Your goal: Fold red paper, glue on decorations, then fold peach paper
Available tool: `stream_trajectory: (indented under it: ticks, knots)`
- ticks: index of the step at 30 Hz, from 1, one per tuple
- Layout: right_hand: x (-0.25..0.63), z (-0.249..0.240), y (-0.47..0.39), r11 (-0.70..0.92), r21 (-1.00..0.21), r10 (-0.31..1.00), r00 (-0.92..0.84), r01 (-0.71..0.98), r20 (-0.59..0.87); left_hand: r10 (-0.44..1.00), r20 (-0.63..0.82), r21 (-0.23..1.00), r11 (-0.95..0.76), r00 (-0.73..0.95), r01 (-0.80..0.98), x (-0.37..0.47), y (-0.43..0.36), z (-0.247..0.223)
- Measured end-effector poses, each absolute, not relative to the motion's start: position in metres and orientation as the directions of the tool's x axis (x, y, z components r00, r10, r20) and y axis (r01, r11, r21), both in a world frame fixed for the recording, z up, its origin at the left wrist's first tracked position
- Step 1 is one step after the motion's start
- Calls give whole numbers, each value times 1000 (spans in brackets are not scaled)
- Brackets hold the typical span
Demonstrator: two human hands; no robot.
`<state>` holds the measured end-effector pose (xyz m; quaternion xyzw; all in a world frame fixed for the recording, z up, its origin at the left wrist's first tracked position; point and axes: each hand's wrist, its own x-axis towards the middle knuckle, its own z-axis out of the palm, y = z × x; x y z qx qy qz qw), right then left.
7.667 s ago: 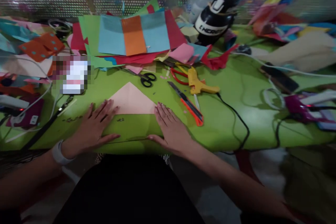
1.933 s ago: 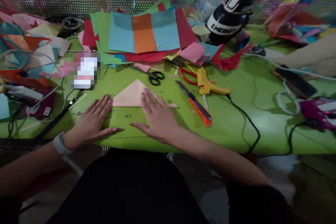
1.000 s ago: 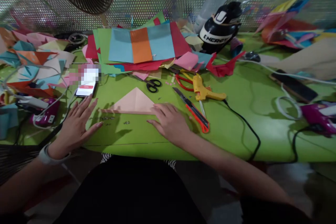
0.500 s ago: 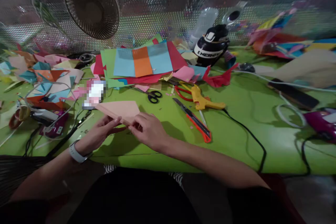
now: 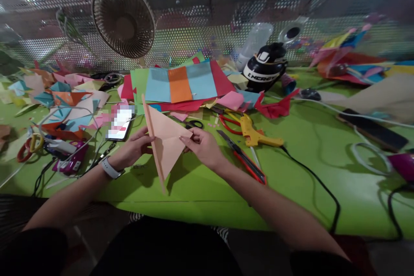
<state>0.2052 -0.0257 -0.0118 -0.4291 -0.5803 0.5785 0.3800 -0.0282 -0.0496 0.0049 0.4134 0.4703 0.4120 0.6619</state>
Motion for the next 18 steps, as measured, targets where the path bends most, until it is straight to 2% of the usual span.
stream_trajectory:
  ticks: [4,10,14,18]
  knots:
    - [202,-10,-30,-71,-997,960,-273,-20,-63,936,-270,936,309,224,-165,-29,-45,0]
    - [202,-10,-36,-84,-994,965,-253,-64,-65,935,-250,963,268,252,-38,-32,-41,-3]
    - [203,-11,-36,-59,-995,974,-221,-76,-41,923,-280,948,309,264,-74,-33,-40,-3]
    - [204,-12,-34,-97,-990,971,-228,-102,-72,926,-248,953,287,283,-102,-33,-41,-5]
